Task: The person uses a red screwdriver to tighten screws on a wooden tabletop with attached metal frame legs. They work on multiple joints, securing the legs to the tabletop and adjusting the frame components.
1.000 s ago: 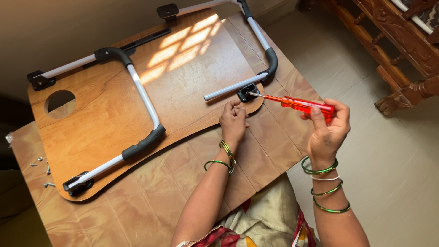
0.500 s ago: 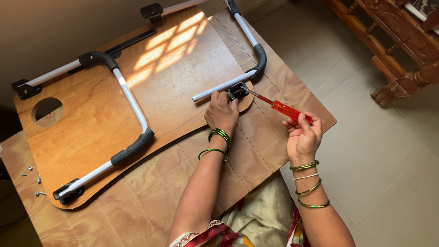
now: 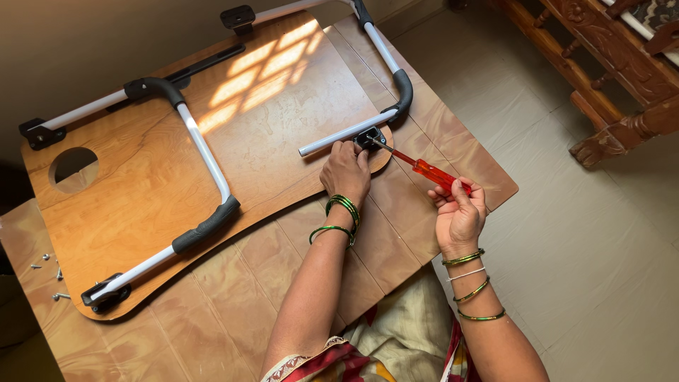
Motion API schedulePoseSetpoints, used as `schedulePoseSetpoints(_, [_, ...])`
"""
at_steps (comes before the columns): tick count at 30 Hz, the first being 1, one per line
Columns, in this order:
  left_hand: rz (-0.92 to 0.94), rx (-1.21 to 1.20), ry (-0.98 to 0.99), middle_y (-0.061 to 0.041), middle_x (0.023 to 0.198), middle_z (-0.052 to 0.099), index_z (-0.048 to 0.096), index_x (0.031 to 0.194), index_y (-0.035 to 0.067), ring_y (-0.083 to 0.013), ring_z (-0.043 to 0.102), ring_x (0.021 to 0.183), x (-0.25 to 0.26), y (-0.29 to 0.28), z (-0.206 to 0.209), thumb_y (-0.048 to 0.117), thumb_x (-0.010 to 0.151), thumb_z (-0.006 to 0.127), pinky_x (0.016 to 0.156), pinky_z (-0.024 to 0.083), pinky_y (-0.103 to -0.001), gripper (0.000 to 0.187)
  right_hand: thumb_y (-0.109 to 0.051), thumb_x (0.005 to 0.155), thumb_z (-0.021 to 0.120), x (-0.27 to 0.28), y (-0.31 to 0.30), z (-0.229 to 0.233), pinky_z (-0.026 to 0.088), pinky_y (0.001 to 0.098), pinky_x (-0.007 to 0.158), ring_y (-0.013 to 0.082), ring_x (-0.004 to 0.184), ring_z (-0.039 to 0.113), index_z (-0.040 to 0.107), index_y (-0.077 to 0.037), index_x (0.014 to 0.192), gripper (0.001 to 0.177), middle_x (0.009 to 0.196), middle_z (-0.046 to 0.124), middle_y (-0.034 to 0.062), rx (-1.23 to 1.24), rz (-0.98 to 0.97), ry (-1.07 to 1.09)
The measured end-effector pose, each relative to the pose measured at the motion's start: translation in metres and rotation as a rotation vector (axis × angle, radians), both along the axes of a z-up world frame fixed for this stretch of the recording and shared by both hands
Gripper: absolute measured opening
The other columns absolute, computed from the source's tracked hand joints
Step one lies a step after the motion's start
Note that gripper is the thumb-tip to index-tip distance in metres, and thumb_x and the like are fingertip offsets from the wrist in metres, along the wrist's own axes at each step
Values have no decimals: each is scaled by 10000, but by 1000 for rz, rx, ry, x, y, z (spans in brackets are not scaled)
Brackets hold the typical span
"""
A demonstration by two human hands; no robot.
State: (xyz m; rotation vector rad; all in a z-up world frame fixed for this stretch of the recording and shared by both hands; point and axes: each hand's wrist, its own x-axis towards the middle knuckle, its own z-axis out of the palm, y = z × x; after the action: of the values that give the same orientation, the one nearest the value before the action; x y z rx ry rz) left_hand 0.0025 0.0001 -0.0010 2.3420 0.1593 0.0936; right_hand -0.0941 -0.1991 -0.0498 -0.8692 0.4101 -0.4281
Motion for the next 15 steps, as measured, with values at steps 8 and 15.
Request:
schedulePoseSetpoints(8, [-8, 12, -130, -113, 990, 608, 615, 940, 68, -356, 664, 843, -1, 2, -14, 246, 973, 645, 716, 509, -494, 183, -106, 1035, 623, 0, -1, -2, 610, 431, 840, 218, 873, 676, 535, -69, 1151, 150, 1073, 662, 123, 0, 14, -10])
schedulePoseSetpoints(15, [-50, -114, -304, -125, 935, 612, 627, 952, 67, -359, 645, 790, -14, 14, -22, 216, 980, 646, 684, 496, -485, 153, -100, 1042, 612, -1, -4, -8, 621, 437, 815, 222, 852, 690, 544, -67, 1142, 126, 1049, 671, 123, -16, 49, -32])
